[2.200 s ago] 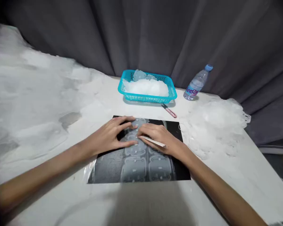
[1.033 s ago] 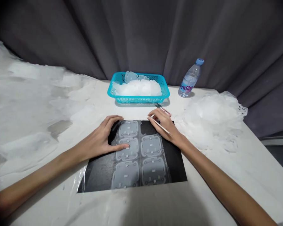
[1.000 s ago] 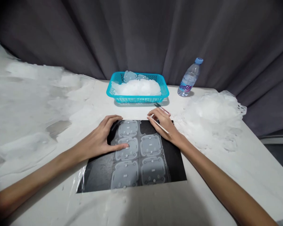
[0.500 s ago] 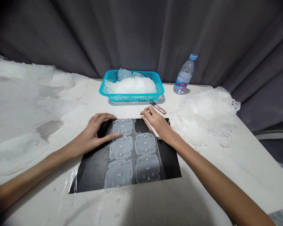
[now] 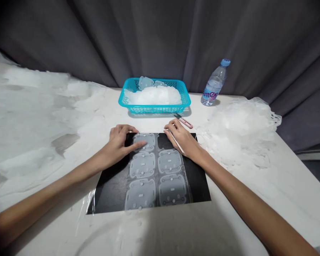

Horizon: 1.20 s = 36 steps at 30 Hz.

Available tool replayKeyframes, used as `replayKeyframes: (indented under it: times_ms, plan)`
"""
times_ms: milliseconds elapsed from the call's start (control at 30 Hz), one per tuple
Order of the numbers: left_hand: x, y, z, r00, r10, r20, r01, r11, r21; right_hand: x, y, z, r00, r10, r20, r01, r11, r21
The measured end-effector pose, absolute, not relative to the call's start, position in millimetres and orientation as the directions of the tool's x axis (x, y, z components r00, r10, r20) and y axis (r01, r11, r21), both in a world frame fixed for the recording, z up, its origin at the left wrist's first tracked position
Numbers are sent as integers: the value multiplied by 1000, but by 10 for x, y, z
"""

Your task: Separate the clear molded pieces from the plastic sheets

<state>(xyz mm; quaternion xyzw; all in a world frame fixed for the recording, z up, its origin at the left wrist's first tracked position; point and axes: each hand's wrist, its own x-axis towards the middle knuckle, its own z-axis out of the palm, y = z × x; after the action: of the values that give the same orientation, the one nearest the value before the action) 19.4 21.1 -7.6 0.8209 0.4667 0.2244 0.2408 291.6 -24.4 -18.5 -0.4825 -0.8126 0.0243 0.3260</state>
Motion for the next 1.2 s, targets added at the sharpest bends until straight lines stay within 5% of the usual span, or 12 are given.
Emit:
replayKeyframes:
  times_ms: [167, 333, 567, 867, 1200]
  plan:
    - [280, 98, -6, 511, 837, 194, 507, -476, 719, 2903, -251, -193, -312, 793, 524, 770, 534, -350]
    - [249, 43, 66, 567, 823, 45, 289, -250, 924, 2902, -266, -192, -290, 784, 549, 793, 518, -321]
    - [244, 65, 45, 610, 792, -20, 106, -56, 993, 2917, -280, -195, -252, 797, 548, 812, 483, -329]
    - [210, 75, 151, 712, 699, -67, 150, -58, 987, 2934, -267, -183, -302, 808, 505, 805, 500, -320]
    - [273, 250, 25, 552, 830, 81, 241, -251, 938, 2957, -274, -193, -173, 782, 598, 812, 457, -363]
